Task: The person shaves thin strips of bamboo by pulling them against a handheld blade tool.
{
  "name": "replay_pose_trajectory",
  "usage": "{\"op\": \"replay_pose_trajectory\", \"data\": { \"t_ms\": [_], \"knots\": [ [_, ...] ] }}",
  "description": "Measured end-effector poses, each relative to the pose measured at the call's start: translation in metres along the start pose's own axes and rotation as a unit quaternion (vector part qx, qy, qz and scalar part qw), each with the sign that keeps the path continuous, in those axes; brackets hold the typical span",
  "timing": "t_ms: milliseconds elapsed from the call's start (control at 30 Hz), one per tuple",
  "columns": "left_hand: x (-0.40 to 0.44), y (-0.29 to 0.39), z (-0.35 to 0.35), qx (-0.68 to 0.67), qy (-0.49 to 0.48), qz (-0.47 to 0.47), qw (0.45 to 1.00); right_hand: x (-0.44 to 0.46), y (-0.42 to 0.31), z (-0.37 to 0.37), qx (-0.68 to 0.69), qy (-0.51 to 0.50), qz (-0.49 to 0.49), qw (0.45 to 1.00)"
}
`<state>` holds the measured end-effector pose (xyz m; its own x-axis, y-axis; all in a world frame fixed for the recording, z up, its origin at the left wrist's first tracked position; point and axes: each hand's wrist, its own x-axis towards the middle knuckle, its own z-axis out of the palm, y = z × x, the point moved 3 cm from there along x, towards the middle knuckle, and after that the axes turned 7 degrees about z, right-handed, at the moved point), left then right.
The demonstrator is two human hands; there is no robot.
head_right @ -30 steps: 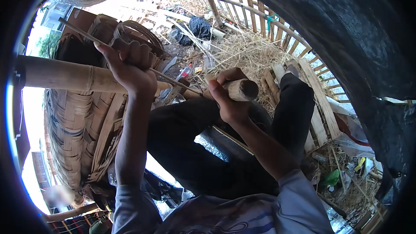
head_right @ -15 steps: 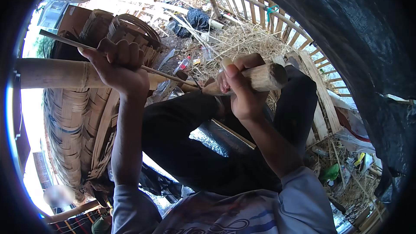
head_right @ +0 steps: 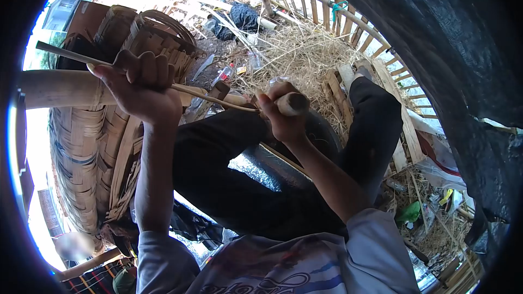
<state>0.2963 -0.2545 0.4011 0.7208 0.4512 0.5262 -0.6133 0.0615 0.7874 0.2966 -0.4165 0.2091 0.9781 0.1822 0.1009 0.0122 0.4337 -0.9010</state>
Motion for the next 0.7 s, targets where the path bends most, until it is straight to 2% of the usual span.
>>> {"op": "replay_pose_trajectory", "data": {
  "t_ms": [67,133,167,267,333,367,433,533,567,600,633,700],
  "knots": [
    [0.001,0.000,-0.001,0.008,-0.002,0.001,1.000,0.011,-0.008,0.006,0.025,0.029,-0.008,0.999],
    [0.002,0.000,-0.001,0.001,-0.010,0.004,1.000,0.019,-0.031,0.009,0.141,0.033,0.025,0.989],
    [0.001,-0.001,-0.002,-0.005,-0.017,0.002,1.000,0.020,-0.048,0.011,0.208,0.023,0.007,0.978],
    [0.000,-0.001,0.002,-0.011,-0.031,0.003,0.999,0.017,-0.063,0.006,0.239,0.001,-0.026,0.971],
    [0.000,-0.002,0.001,0.001,-0.018,-0.001,1.000,0.014,-0.023,0.002,0.178,0.010,0.000,0.984],
    [0.002,-0.002,0.002,0.010,-0.010,0.002,1.000,0.012,-0.005,0.003,0.035,0.036,0.027,0.998],
    [0.002,-0.001,0.003,0.023,-0.003,0.001,1.000,0.015,0.029,0.005,-0.168,0.013,-0.033,0.985],
    [0.006,-0.002,-0.002,0.012,0.006,-0.007,1.000,0.016,0.031,0.000,-0.154,0.025,-0.088,0.984],
    [0.006,-0.001,-0.003,0.014,0.005,0.001,1.000,0.019,0.018,0.001,-0.033,0.043,-0.014,0.998],
    [0.005,-0.001,-0.005,0.015,0.005,0.007,1.000,0.020,0.000,0.000,0.025,0.068,0.015,0.997],
    [0.006,-0.003,-0.008,0.008,-0.020,0.011,1.000,0.024,-0.012,-0.002,0.141,0.057,0.023,0.988],
    [0.007,-0.003,-0.007,0.020,-0.014,0.005,1.000,0.025,-0.026,-0.003,0.190,0.035,0.020,0.981]
  ]
}}
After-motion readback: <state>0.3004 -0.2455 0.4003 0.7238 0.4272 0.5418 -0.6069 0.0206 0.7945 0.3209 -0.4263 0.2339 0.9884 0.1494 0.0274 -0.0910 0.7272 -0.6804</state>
